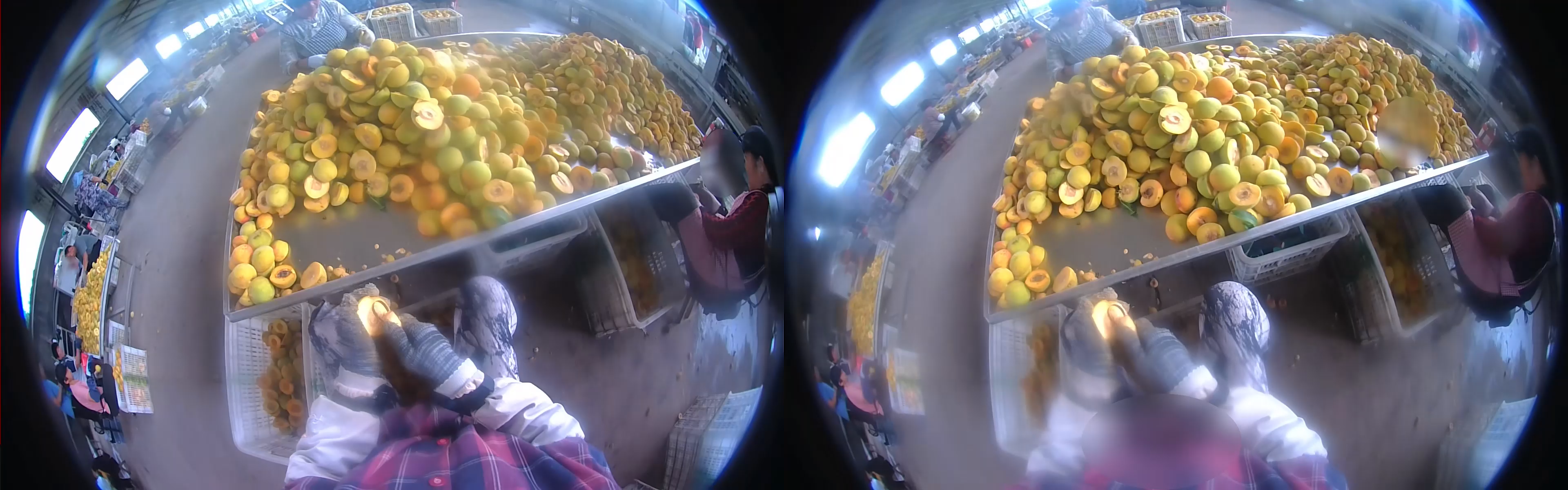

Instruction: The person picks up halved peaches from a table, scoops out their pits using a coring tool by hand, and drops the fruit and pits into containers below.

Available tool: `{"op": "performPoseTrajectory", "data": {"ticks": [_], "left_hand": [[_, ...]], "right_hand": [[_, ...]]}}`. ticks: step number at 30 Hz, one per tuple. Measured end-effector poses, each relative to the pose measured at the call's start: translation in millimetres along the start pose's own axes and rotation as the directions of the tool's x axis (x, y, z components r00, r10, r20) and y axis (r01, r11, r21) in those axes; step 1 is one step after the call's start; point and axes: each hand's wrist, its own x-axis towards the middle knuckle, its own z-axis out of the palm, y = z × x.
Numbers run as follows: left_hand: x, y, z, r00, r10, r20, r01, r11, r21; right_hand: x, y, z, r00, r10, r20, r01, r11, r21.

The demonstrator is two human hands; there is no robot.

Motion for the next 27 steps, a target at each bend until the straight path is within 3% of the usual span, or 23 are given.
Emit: {"op": "performPoseTrajectory", "data": {"ticks": [1, 2, 3, 4, 5, 6, 8, 9, 10, 11, 12, 13, 14, 15, 16, 17, 18, 20, 22, 23, 25, 26, 27], "left_hand": [[-5, 24, 9, 0.993, 0.115, 0.0, -0.115, 0.988, 0.101], [-2, 15, 32, 0.994, 0.113, 0.005, -0.113, 0.988, 0.104], [5, -5, 62, 0.899, -0.071, -0.432, 0.026, 0.994, -0.108], [6, -16, 70, 0.902, -0.073, -0.426, 0.031, 0.994, -0.104], [6, -23, 74, 0.609, -0.312, -0.73, 0.064, 0.936, -0.347], [2, -32, 67, 0.652, -0.342, -0.677, 0.113, 0.926, -0.359], [0, -42, 67, 0.693, -0.374, -0.616, 0.17, 0.916, -0.364], [1, -48, 73, 0.616, -0.494, -0.614, 0.096, 0.82, -0.564], [1, -55, 78, 0.542, -0.61, -0.578, -0.004, 0.686, -0.728], [-3, -64, 75, 0.541, -0.612, -0.577, 0.003, 0.687, -0.726], [-10, -75, 69, 0.679, -0.475, -0.56, 0.053, 0.792, -0.608], [-13, -86, 66, 0.801, -0.334, -0.497, 0.076, 0.879, -0.47], [-16, -98, 71, 0.803, -0.335, -0.493, 0.081, 0.88, -0.467], [-18, -110, 79, 0.745, -0.027, -0.666, -0.026, 0.997, -0.069], [-20, -116, 84, 0.65, 0.319, -0.69, -0.088, 0.933, 0.349], [-18, -105, 81, 0.653, 0.319, -0.687, -0.089, 0.933, 0.348], [-17, -94, 71, 0.79, 0.108, -0.603, -0.047, 0.992, 0.116], [-10, -53, 43, 0.935, -0.251, -0.252, 0.167, 0.935, -0.314], [-2, -31, 25, 0.878, -0.418, 0.235, 0.472, 0.669, -0.574], [0, -31, 24, 0.878, -0.418, 0.233, 0.471, 0.669, -0.574], [6, -33, 23, 0.927, -0.276, 0.254, 0.354, 0.866, -0.352], [10, -31, 20, 0.929, -0.276, 0.247, 0.352, 0.866, -0.354], [15, -28, 16, 0.856, -0.425, 0.294, 0.515, 0.751, -0.413]], "right_hand": [[0, 0, 0, 1.0, 0.005, -0.001, -0.005, 1.0, 0.002], [1, 0, -1, 0.996, -0.074, 0.04, 0.079, 0.983, -0.166], [1, -1, -1, 0.985, -0.143, 0.093, 0.166, 0.931, -0.325], [-1, -3, -1, 0.986, -0.135, 0.093, 0.158, 0.933, -0.322], [-3, -5, -1, 0.979, 0.067, 0.192, -0.05, 0.995, -0.09], [-6, -6, -1, 0.915, 0.232, 0.33, -0.285, 0.951, 0.122], [-13, -1, 11, 0.891, 0.258, 0.373, -0.325, 0.937, 0.128], [-18, 4, 17, 0.868, 0.274, 0.415, -0.354, 0.926, 0.129], [-24, 7, 21, 0.865, 0.279, 0.418, -0.361, 0.924, 0.129], [-31, 9, 25, 0.949, 0.151, 0.278, -0.167, 0.985, 0.034], [-38, 10, 29, 0.989, -0.006, 0.147, 0.02, 0.996, -0.089], [-42, 10, 34, 0.989, 0.003, 0.148, 0.01, 0.996, -0.087], [-45, 9, 37, 0.982, 0.102, 0.157, -0.112, 0.992, 0.055], [-48, 9, 40, 0.964, 0.197, 0.178, -0.23, 0.954, 0.193], [-44, 4, 36, 0.963, 0.202, 0.176, -0.235, 0.953, 0.193], [-34, -3, 26, 0.815, 0.454, 0.359, -0.569, 0.519, 0.637], [-26, -9, 15, 0.606, 0.489, 0.628, -0.637, -0.174, 0.751], [-23, -5, -12, 0.579, 0.382, 0.72, -0.691, -0.239, 0.682], [-14, -1, -34, 0.548, 0.263, 0.794, -0.741, -0.289, 0.607], [-8, 0, -43, 0.544, 0.239, 0.804, -0.776, -0.221, 0.591], [-1, 1, -54, 0.528, 0.189, 0.828, -0.833, -0.072, 0.548], [-6, 4, -41, 0.74, 0.279, 0.612, -0.608, -0.109, 0.786], [-9, 2, -38, 0.741, 0.273, 0.614, -0.61, -0.108, 0.785]]}}
